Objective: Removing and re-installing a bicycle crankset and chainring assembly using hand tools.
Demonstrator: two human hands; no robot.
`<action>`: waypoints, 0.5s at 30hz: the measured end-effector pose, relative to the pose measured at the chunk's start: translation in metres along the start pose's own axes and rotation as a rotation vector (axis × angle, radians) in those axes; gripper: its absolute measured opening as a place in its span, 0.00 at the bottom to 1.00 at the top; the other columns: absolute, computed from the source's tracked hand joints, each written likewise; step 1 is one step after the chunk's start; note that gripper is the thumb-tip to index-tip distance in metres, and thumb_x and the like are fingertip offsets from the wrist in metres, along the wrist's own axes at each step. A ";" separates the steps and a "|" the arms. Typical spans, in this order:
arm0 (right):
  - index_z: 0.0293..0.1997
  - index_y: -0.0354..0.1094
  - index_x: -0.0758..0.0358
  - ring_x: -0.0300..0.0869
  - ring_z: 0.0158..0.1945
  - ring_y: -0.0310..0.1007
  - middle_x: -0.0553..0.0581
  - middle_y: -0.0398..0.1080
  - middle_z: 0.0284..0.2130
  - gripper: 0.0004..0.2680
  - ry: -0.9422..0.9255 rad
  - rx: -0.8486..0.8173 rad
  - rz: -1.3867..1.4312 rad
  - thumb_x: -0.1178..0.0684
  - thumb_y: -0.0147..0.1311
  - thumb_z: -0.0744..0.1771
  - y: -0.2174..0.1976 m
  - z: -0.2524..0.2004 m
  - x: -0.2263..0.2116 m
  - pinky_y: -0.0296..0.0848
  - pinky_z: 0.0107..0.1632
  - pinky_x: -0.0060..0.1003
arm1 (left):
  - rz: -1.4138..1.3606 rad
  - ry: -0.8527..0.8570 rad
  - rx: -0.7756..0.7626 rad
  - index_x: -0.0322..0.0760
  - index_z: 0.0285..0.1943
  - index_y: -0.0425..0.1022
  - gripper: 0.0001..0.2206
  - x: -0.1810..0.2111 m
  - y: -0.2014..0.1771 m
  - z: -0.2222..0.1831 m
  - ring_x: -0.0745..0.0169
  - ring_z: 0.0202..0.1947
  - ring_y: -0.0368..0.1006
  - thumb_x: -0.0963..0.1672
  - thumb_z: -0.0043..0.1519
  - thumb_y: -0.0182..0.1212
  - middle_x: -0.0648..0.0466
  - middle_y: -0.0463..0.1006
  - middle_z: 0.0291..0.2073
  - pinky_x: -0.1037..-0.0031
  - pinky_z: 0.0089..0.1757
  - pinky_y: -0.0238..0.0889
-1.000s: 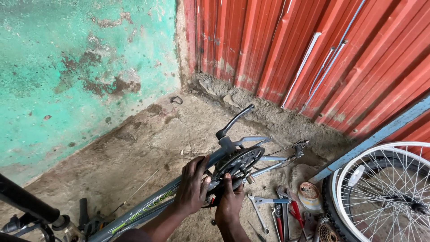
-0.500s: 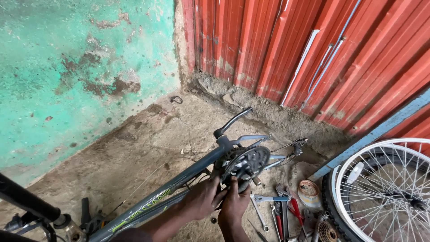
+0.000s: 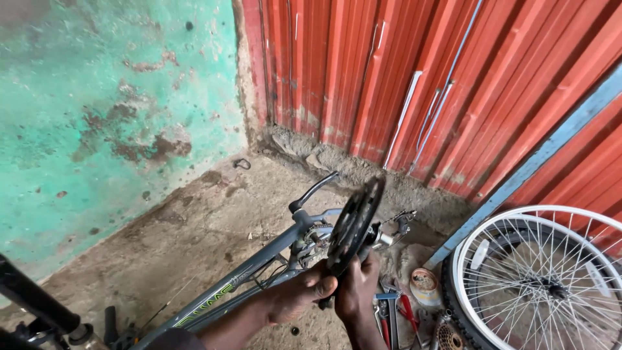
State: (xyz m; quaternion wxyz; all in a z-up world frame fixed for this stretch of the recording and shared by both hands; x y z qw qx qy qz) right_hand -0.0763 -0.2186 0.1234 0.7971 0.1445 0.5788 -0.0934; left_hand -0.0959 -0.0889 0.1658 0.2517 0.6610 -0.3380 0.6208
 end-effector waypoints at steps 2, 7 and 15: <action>0.30 0.63 0.56 0.39 0.27 0.62 0.49 0.64 0.22 0.23 -0.266 -0.065 -0.028 0.24 0.37 0.66 -0.003 0.001 -0.042 0.64 0.29 0.40 | -0.117 0.117 0.134 0.44 0.70 0.61 0.47 0.030 0.018 -0.006 0.53 0.66 0.67 0.69 0.47 0.51 0.49 0.72 0.63 0.62 0.59 0.64; 0.48 0.62 0.59 0.44 0.47 0.69 0.55 0.72 0.41 0.26 -0.082 -0.034 -0.019 0.24 0.38 0.62 -0.009 -0.011 -0.093 0.67 0.50 0.49 | -0.155 0.319 0.526 0.46 0.77 0.51 0.50 0.072 0.049 -0.014 0.54 0.72 0.56 0.71 0.50 0.38 0.51 0.59 0.73 0.56 0.62 0.53; 0.28 0.70 0.61 0.40 0.25 0.62 0.53 0.67 0.21 0.22 0.066 -0.298 -0.122 0.30 0.43 0.65 -0.008 -0.034 -0.084 0.64 0.27 0.37 | -0.767 0.145 0.848 0.45 0.41 0.82 0.35 0.027 0.050 -0.001 0.61 0.41 0.74 0.65 0.62 0.30 0.54 0.86 0.40 0.67 0.44 0.56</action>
Point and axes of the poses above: each hand's wrist, its own z-axis towards the middle knuckle, its own y-axis out of the palm, x = y × z, the point moved 3 cm from there along z, towards the middle knuckle
